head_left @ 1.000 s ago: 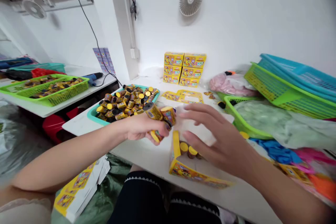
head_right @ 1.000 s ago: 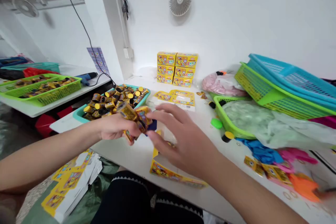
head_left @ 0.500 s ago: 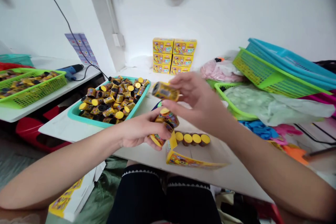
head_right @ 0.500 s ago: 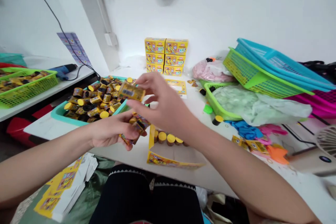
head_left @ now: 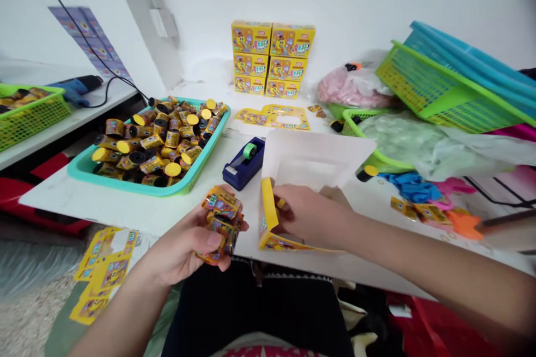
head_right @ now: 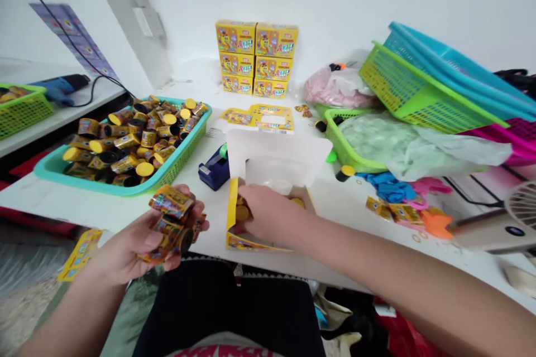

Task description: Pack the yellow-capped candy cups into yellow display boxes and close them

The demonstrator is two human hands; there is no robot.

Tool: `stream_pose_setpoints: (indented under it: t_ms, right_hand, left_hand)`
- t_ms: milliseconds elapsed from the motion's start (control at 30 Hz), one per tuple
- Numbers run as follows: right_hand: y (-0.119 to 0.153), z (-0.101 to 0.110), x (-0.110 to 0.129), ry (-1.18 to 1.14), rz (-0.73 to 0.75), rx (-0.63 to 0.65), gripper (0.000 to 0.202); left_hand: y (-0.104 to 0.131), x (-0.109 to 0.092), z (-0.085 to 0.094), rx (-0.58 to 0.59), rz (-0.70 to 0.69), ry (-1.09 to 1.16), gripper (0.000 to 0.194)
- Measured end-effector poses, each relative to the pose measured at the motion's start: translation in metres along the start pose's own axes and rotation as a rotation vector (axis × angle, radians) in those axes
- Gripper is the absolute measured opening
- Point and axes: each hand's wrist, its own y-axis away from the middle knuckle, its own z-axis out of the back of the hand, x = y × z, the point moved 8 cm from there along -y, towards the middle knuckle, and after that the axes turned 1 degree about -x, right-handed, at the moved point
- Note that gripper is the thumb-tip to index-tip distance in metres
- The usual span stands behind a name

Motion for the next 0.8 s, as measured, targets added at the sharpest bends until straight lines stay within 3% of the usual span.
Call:
stream_pose_setpoints:
  t_ms: [100, 167, 267, 400, 533, 600, 733, 800]
  right_hand:
    - [0.011, 0.03, 0.011, 0.109, 0.061, -0.229, 0.015]
    - [0.022, 0.048, 0.035, 0.087, 0.218, -0.35, 0.021]
    - [0.026, 0.046, 0.075, 0.022, 0.439, -0.256, 0.032]
    - [0.015, 0.036, 0.092, -0.053, 0.458, -0.071, 0.031]
    - [0.018, 0.064, 0.066, -0.026, 0.351, -0.22, 0.045]
    - [0.02, 0.066, 0.044, 0.094, 0.257, -0.168, 0.039]
    - [0.018, 0.027, 0.0, 0.282, 0.019, 0.17, 0.017]
    - [0.013, 0.009, -0.01, 0.353, -0.017, 0.194, 0.01]
  left_hand:
    - [0.001, 0.004, -0.012, 0.07, -0.013, -0.004, 0.07]
    - [0.001, 0.006, -0.018, 0.106, 0.02, -0.047, 0.066]
    - [0.0, 0.011, -0.025, 0.13, 0.087, -0.147, 0.064]
    - [0.0, 0.011, -0.027, 0.132, 0.093, -0.177, 0.067]
    - [0.0, 0.004, -0.021, 0.113, 0.003, -0.023, 0.066]
    - [0.001, 0.003, -0.011, 0.061, -0.037, 0.054, 0.061]
    - [0.003, 0.01, 0.006, -0.011, -0.015, 0.129, 0.056]
    - [0.002, 0.013, 0.006, -0.019, -0.003, 0.143, 0.055]
